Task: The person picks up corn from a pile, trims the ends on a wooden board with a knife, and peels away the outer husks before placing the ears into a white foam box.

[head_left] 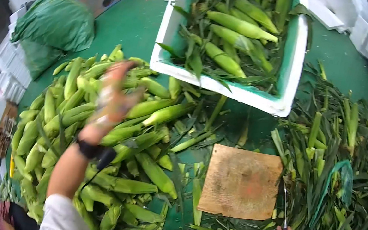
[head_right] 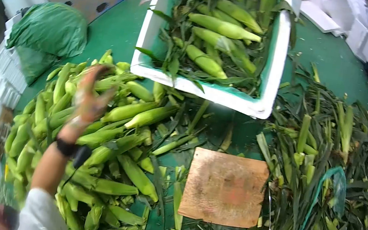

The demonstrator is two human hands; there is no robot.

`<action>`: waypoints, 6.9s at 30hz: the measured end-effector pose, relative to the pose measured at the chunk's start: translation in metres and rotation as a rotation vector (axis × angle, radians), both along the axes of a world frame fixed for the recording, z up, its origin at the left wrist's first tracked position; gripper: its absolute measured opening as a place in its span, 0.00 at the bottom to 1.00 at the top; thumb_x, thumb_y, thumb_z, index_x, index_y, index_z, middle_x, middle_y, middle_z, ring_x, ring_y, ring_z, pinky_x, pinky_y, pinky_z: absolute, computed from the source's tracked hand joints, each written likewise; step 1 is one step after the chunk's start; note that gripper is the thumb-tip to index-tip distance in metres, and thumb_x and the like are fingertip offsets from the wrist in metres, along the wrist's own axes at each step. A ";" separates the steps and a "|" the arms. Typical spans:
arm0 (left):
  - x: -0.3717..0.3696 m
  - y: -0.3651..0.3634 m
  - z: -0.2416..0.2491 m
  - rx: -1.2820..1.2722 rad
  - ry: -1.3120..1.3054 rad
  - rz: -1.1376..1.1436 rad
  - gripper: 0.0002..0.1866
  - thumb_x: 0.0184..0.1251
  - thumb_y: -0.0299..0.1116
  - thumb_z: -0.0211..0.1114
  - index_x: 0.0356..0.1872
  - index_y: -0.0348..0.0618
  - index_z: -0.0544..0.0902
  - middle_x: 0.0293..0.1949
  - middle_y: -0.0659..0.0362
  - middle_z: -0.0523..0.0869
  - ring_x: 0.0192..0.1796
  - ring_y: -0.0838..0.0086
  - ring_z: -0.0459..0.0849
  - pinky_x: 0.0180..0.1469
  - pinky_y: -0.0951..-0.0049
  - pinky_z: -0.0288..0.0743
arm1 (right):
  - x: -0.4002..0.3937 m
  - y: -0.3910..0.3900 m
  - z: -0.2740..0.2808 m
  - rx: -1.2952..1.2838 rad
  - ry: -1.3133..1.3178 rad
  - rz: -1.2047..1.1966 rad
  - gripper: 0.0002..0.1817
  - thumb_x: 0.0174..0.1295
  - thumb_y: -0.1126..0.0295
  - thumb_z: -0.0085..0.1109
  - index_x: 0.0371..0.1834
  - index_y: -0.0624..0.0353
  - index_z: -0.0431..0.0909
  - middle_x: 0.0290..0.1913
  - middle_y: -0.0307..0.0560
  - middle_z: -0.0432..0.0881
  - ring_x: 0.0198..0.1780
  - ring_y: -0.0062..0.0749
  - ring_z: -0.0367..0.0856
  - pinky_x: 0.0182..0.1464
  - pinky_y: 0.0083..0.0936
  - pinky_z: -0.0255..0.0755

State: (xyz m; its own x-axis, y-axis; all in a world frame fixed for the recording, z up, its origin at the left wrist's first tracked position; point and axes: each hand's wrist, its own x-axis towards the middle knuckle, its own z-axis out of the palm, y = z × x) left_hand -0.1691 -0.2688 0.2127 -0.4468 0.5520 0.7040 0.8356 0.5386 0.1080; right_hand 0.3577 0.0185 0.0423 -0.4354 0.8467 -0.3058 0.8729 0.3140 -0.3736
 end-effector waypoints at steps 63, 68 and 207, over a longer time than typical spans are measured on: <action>0.169 0.085 -0.185 -0.683 -0.931 -0.511 0.30 0.54 0.32 0.66 0.59 0.32 0.69 0.33 0.41 0.82 0.32 0.52 0.80 0.37 0.60 0.74 | -0.082 -0.033 -0.030 -0.097 0.583 0.093 0.23 0.66 0.55 0.56 0.30 0.70 0.75 0.21 0.56 0.78 0.20 0.47 0.76 0.28 0.36 0.71; 0.190 0.056 -0.193 -0.290 -1.853 -0.252 0.31 0.69 0.51 0.58 0.60 0.33 0.70 0.52 0.52 0.82 0.52 0.68 0.82 0.51 0.69 0.75 | -0.053 -0.014 -0.042 -0.088 0.262 -0.085 0.29 0.65 0.48 0.53 0.29 0.70 0.79 0.24 0.69 0.79 0.32 0.62 0.82 0.34 0.48 0.74; -0.015 -0.352 0.095 -0.326 -0.344 1.127 0.30 0.63 0.36 0.66 0.63 0.32 0.70 0.54 0.46 0.80 0.47 0.55 0.83 0.52 0.55 0.77 | 0.097 0.156 0.135 1.270 0.012 -0.087 0.17 0.60 0.79 0.53 0.53 0.67 0.69 0.44 0.53 0.74 0.45 0.38 0.72 0.52 0.31 0.67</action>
State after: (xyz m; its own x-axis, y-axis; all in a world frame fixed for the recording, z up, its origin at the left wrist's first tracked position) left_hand -0.1837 -0.6207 0.3076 -0.9247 -0.1361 0.3555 -0.1621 0.9858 -0.0443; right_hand 0.4551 0.1746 0.1770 -0.3614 0.5655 0.7413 0.9070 0.3976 0.1389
